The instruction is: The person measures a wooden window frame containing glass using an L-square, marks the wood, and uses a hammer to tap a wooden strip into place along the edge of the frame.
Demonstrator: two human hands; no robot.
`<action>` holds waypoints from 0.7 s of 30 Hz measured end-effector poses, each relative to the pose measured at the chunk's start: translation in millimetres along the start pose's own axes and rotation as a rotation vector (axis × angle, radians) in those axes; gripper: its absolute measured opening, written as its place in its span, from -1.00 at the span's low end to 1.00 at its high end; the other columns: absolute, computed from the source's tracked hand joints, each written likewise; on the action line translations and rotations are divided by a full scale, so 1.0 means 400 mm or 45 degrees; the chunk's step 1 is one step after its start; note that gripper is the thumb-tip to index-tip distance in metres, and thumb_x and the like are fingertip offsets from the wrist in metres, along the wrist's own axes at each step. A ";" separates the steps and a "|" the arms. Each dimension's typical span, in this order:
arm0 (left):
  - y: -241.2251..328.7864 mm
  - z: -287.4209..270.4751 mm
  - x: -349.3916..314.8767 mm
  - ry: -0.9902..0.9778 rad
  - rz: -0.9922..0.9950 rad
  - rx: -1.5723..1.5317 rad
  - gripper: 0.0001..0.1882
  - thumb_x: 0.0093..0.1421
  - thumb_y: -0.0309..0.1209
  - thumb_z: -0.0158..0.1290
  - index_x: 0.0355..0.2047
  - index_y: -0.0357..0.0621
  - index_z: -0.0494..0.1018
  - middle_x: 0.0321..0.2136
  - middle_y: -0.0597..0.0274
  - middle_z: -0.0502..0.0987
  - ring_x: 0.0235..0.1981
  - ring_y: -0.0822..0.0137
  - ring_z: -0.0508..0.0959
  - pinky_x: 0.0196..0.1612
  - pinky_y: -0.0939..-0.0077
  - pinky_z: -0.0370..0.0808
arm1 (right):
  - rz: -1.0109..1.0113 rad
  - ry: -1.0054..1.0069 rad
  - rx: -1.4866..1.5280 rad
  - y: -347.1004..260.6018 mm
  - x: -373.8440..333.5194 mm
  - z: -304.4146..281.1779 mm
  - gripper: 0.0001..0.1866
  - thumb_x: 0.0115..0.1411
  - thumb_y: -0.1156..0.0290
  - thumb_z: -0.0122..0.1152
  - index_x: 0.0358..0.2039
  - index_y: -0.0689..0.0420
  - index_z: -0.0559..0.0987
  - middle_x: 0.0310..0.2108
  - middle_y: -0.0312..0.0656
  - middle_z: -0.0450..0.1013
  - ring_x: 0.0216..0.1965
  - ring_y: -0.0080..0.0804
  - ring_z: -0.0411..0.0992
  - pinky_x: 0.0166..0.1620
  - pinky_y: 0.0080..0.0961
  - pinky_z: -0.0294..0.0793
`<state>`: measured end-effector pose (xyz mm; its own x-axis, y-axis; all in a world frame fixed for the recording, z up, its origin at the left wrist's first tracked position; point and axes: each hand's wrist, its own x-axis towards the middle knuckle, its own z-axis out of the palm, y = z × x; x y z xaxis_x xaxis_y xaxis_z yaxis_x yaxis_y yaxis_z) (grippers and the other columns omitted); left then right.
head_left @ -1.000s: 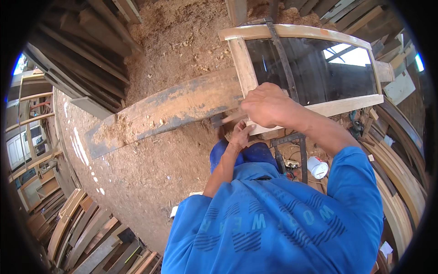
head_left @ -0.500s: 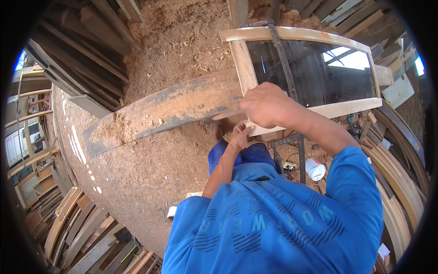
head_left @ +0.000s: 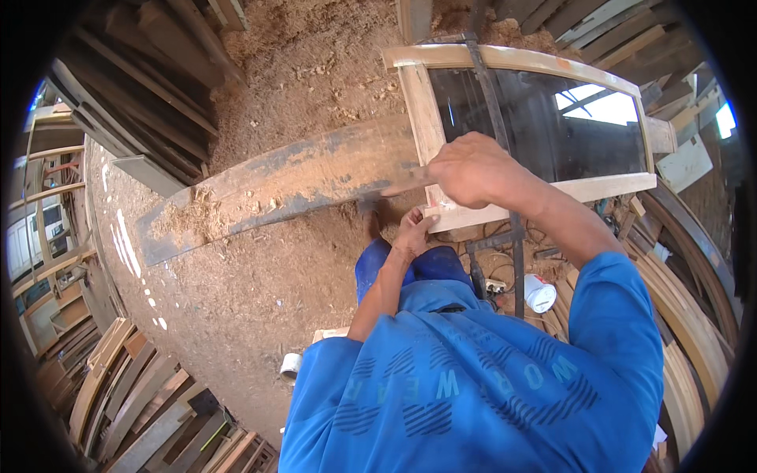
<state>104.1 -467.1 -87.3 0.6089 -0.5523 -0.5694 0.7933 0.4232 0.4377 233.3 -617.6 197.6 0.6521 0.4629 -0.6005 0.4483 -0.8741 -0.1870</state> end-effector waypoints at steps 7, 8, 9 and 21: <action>-0.002 0.014 -0.006 -0.014 0.025 0.005 -0.75 0.25 -0.63 0.10 -0.06 -0.27 0.48 -0.17 0.19 0.62 -0.14 0.40 0.61 0.01 0.47 0.56 | -0.130 0.408 0.291 -0.033 0.018 0.020 -0.52 0.09 0.49 0.14 0.05 -0.15 0.62 -0.33 -0.03 0.60 -0.18 -0.03 0.59 -0.18 -0.17 0.55; -0.004 0.008 -0.002 -0.007 0.016 0.014 -0.76 0.25 -0.63 0.10 -0.06 -0.28 0.48 -0.18 0.19 0.62 -0.14 0.40 0.61 0.01 0.47 0.57 | 0.027 0.033 0.095 -0.008 0.025 0.023 -0.52 0.09 0.48 0.15 0.05 -0.14 0.61 -0.36 -0.03 0.60 -0.18 -0.03 0.59 -0.17 -0.16 0.55; -0.009 0.004 -0.003 -0.012 0.023 0.015 -0.76 0.25 -0.63 0.10 -0.06 -0.28 0.48 -0.18 0.19 0.62 -0.14 0.40 0.61 0.01 0.47 0.57 | 0.187 -0.340 -0.102 0.009 0.028 0.024 -0.52 0.09 0.47 0.16 0.06 -0.14 0.60 -0.38 -0.02 0.60 -0.18 -0.04 0.59 -0.17 -0.15 0.55; 0.001 0.027 -0.003 -0.040 0.079 0.095 -0.75 0.25 -0.59 0.12 -0.05 -0.25 0.48 -0.16 0.22 0.61 -0.18 0.43 0.61 -0.07 0.52 0.59 | -0.222 0.246 0.521 -0.006 0.046 0.012 -0.39 0.26 0.42 0.07 0.35 -0.15 0.34 -0.14 0.08 0.56 -0.12 0.07 0.53 -0.07 -0.11 0.53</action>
<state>103.5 -474.1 -79.0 0.6555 -0.5496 -0.5179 0.7511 0.4032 0.5228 241.3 -607.8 183.3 0.7078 0.5925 -0.3847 0.3090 -0.7493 -0.5857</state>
